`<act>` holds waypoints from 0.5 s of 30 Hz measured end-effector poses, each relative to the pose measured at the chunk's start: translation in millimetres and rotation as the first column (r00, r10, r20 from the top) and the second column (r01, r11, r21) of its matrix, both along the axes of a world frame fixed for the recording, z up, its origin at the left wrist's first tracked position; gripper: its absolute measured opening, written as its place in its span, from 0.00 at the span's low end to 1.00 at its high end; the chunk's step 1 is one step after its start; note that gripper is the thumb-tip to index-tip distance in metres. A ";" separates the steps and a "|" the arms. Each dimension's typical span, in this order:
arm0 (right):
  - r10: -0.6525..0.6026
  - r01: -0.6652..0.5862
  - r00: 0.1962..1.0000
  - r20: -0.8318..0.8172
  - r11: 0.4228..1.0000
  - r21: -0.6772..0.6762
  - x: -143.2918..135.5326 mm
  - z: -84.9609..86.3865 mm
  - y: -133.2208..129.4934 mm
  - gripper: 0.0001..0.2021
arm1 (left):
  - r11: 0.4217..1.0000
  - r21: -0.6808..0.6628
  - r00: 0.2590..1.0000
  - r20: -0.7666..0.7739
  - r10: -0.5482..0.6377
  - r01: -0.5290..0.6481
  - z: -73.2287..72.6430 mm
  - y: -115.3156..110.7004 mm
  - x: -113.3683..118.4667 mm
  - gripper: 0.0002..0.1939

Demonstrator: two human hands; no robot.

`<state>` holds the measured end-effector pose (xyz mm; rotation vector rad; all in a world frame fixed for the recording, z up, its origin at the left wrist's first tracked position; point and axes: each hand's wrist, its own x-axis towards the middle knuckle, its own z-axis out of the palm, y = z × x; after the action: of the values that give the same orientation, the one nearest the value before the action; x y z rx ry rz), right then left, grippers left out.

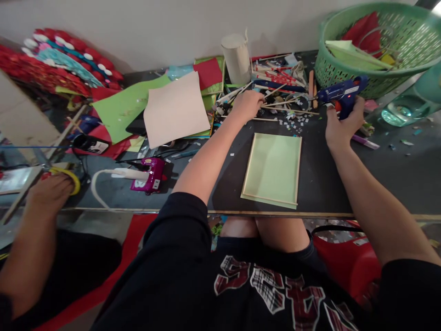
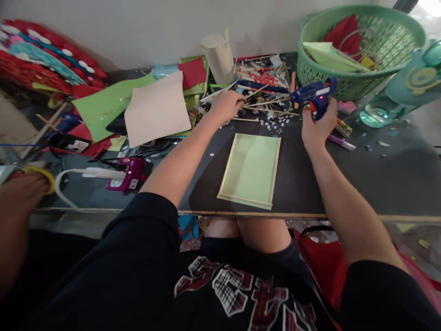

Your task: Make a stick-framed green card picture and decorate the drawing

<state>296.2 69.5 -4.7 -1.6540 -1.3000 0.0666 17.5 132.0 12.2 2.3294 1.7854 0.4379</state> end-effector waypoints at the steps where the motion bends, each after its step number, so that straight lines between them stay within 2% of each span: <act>1: -0.001 0.001 1.000 0.004 1.000 0.000 -0.2 0.4 -0.6 0.17 | 1.000 -0.002 1.000 0.013 0.014 -0.014 4.1 -2.5 -2.7 0.19; 4: 0.006 -0.006 1.000 -0.004 1.000 0.002 0.5 -0.3 -0.8 0.17 | 0.997 0.043 0.994 0.085 0.062 -0.066 15.2 -7.1 -26.3 0.26; 7: 0.021 -0.020 0.999 -0.027 0.999 0.026 2.0 -2.7 1.7 0.16 | 0.981 0.120 0.979 0.154 0.131 -0.150 23.9 -12.1 -70.4 0.26; 9: 0.016 -0.015 0.999 -0.043 0.999 0.034 2.8 -4.7 4.3 0.17 | 0.946 0.116 0.948 0.140 0.286 -0.303 28.3 -17.7 -100.4 0.33; 12: 0.021 -0.017 0.997 -0.068 0.998 0.056 3.6 -7.0 7.9 0.19 | 0.839 -0.010 0.838 -0.061 0.543 -0.544 32.0 -26.4 -132.1 0.49; 14: 0.029 -0.023 0.996 -0.084 0.997 0.072 4.0 -7.1 9.0 0.20 | 0.753 -0.116 0.752 -0.256 0.607 -0.648 32.9 -29.1 -146.5 0.55; 15: 0.028 -0.022 0.995 -0.091 0.997 0.069 4.2 -6.7 9.1 0.20 | 0.741 -0.153 0.741 -0.329 0.586 -0.654 33.7 -29.4 -153.3 0.56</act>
<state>300.4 78.7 -11.4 -1.5593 -1.2402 0.1112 -135.8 102.6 45.9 1.6070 2.5712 -0.0470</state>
